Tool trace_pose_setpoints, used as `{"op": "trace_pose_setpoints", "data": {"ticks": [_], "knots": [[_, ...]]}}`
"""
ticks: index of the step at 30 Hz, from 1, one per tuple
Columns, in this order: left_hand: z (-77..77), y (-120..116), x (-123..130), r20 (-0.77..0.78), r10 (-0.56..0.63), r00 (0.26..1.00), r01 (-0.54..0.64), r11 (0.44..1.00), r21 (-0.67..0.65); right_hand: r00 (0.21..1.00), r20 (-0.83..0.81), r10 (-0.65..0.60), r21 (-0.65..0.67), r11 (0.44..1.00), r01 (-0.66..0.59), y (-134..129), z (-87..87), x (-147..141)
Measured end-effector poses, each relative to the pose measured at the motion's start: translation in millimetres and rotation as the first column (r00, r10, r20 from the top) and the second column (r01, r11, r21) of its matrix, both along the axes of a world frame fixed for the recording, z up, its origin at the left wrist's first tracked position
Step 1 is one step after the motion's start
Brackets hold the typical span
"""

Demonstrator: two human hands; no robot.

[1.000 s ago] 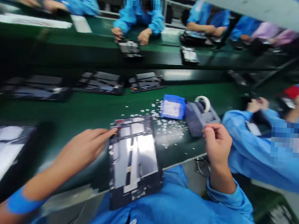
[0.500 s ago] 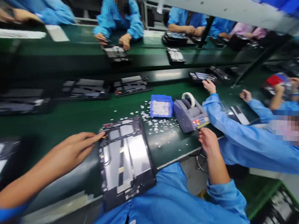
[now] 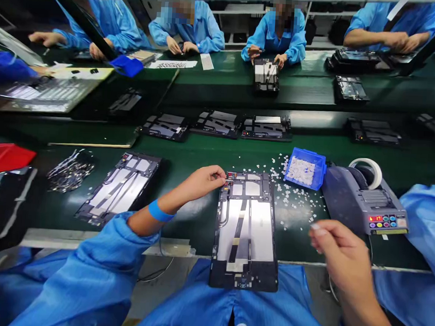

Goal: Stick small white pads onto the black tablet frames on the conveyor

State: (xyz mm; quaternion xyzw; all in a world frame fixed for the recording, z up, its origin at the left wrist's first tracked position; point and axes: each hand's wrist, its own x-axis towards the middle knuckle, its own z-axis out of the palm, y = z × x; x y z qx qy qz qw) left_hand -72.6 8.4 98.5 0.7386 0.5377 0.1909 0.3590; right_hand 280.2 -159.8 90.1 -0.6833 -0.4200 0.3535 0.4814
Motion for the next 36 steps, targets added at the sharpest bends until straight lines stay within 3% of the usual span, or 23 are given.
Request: {"op": "trace_pose_setpoints", "data": {"ticks": [4, 8, 10, 12, 15, 17, 19, 21, 23, 25, 29, 31, 36], "knots": [[14.2, -21, 8, 0.195, 0.178, 0.964, -0.194, 0.979, 0.068, 0.922, -0.09, 0.376, 0.013, 0.926, -0.376, 57, 18.3, -66], [18.6, -47, 28, 0.55, 0.207, 0.809, -0.106, 0.972, -0.209, 0.845, -0.136, 0.517, 0.111, 0.856, -0.506, 101, 24.2, -127], [13.8, -50, 36, 0.634, 0.268, 0.725, -0.121, 0.956, -0.265, 0.812, -0.128, 0.569, 0.129, 0.822, -0.555, 112, 23.7, -143], [9.3, -48, 37, 0.649, 0.307, 0.696, -0.179, 0.95, -0.257, 0.784, -0.063, 0.618, 0.134, 0.783, -0.607, 119, 21.0, -147], [9.4, -42, 23, 0.548, 0.3, 0.781, -0.289, 0.951, -0.11, 0.742, 0.276, 0.611, 0.135, 0.739, -0.66, 130, 12.9, -133], [12.0, -41, 10, 0.367, 0.23, 0.901, -0.278, 0.957, 0.084, 0.611, 0.575, 0.544, 0.12, 0.683, -0.72, 137, 5.2, -119], [12.4, -43, -2, 0.12, 0.064, 0.991, -0.094, 0.959, 0.268, 0.4, 0.788, 0.469, 0.057, 0.59, -0.805, 144, -2.8, -109], [9.0, -45, -7, -0.115, -0.096, 0.989, 0.132, 0.919, 0.371, 0.21, 0.892, 0.401, -0.02, 0.5, -0.866, 149, -9.3, -103], [3.1, -47, -7, -0.284, -0.16, 0.945, 0.274, 0.863, 0.425, 0.098, 0.936, 0.338, -0.07, 0.451, -0.89, 153, -12.8, -102], [-2.5, -48, -4, -0.388, -0.169, 0.906, 0.349, 0.816, 0.461, 0.045, 0.953, 0.301, -0.095, 0.436, -0.895, 156, -13.7, -102], [-4.5, -47, 0, -0.441, -0.184, 0.878, 0.405, 0.776, 0.483, -0.018, 0.957, 0.289, -0.14, 0.407, -0.903, 160, -12.6, -99], [-1.2, -44, 0, -0.386, -0.189, 0.903, 0.365, 0.812, 0.456, -0.02, 0.956, 0.294, -0.139, 0.39, -0.91, 161, -12.8, -98], [9.5, -32, 4, -0.117, -0.104, 0.988, 0.135, 0.943, 0.305, -0.022, 0.962, 0.273, -0.13, 0.383, -0.915, 159, -14.1, -97]]}}
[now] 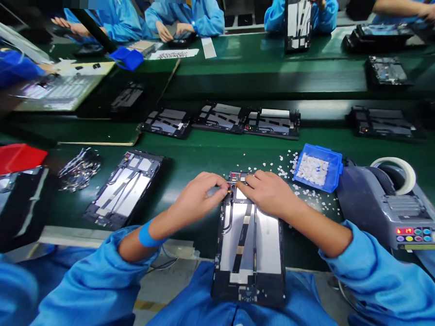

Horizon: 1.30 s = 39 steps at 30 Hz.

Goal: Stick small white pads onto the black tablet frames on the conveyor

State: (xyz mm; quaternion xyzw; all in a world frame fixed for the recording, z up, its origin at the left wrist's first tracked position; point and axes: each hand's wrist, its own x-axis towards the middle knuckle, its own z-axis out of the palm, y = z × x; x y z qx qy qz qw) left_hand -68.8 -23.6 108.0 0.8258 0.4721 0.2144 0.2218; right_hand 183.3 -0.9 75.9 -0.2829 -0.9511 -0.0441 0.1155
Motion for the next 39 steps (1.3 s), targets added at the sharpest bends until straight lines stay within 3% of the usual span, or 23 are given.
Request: {"op": "trace_pose_setpoints", "data": {"ticks": [4, 8, 17, 26, 39], "knots": [[4.1, 15, 6, -0.042, -0.017, 0.999, 0.012, 0.991, -0.131, 1.0, 0.024, -0.012, 0.031, 0.999, 0.011, -1, 0.2, -1], [3.0, 25, 13, -0.09, -0.007, 0.996, -0.008, 0.986, -0.167, 1.0, 0.012, -0.01, 0.041, 0.999, 0.009, 0, -1.0, -2], [3.2, 28, 17, -0.036, 0.03, 0.999, -0.039, 0.955, -0.294, 0.998, -0.06, 0.018, 0.074, 0.997, -0.014, 3, -7.3, 0], [-3.0, 22, 23, -0.196, 0.033, 0.98, -0.061, 0.988, -0.143, 0.997, -0.07, 0.015, 0.043, 0.999, -0.012, 2, -8.3, 0], [-14.0, 10, 26, -0.249, 0.121, 0.961, -0.125, 0.992, 0.003, 0.998, -0.049, 0.04, 0.06, 0.997, -0.037, 3, -5.1, -1]]}}
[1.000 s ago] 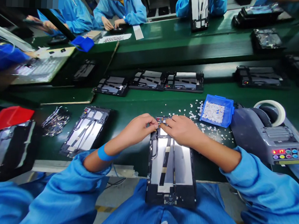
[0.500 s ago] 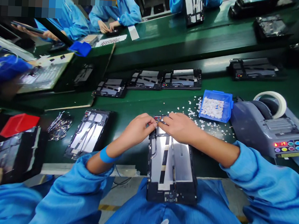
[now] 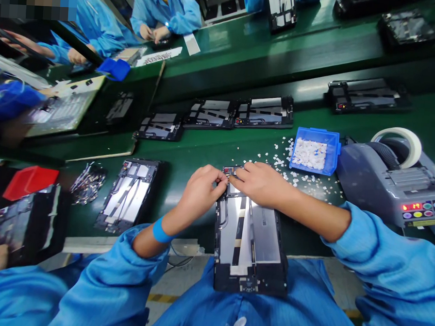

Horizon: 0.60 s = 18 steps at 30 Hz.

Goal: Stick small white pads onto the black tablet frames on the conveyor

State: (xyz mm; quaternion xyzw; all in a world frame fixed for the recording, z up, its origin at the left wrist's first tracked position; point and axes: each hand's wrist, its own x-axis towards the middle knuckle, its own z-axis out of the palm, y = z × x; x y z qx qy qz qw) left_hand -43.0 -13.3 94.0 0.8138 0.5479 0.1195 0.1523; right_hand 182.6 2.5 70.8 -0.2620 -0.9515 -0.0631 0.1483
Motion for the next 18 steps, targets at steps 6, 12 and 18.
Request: {"op": "trace_pose_setpoints", "data": {"ticks": [6, 12, 18], "knots": [[3.4, 4, 1, 0.034, 0.0, 0.999, 0.002, 0.998, -0.063, 1.0, 0.029, 0.01, -0.013, 1.0, -0.009, -1, 2.7, -1], [10.0, 10, 3, -0.037, -0.03, 0.999, 0.027, 0.995, -0.093, 0.998, 0.068, 0.0, -0.005, 1.0, 0.001, -3, 4.2, -3], [12.9, 20, 1, 0.028, -0.021, 0.999, 0.026, 0.983, -0.182, 0.996, 0.09, 0.001, -0.015, 1.0, 0.0, -4, 7.3, -4]]}}
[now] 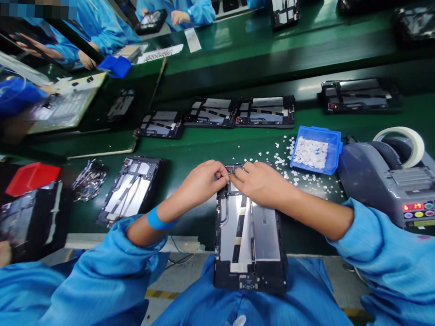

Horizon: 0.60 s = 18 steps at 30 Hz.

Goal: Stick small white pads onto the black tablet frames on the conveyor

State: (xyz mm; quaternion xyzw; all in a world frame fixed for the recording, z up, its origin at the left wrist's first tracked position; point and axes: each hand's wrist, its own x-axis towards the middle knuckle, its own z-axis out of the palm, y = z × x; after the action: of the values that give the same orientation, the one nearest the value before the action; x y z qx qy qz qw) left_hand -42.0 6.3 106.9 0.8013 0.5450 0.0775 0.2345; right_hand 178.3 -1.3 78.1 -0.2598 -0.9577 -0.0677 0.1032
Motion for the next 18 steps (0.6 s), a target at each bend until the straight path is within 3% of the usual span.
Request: {"op": "trace_pose_setpoints", "data": {"ticks": [8, 13, 18], "knots": [[-6.7, 13, -5, 0.212, 0.158, 0.964, -0.108, 0.967, -0.232, 1.0, -0.024, -0.005, 0.002, 1.0, 0.005, -1, -1.6, 1], [-14.9, 11, -1, 0.328, 0.333, 0.884, -0.168, 0.881, -0.441, 1.0, -0.019, -0.009, 0.008, 1.0, 0.009, -1, -3.1, 2], [-22.1, 5, 3, 0.415, 0.378, 0.828, -0.185, 0.882, -0.434, 1.0, -0.024, 0.002, 0.014, 1.0, -0.001, 0, -2.7, 3]]}}
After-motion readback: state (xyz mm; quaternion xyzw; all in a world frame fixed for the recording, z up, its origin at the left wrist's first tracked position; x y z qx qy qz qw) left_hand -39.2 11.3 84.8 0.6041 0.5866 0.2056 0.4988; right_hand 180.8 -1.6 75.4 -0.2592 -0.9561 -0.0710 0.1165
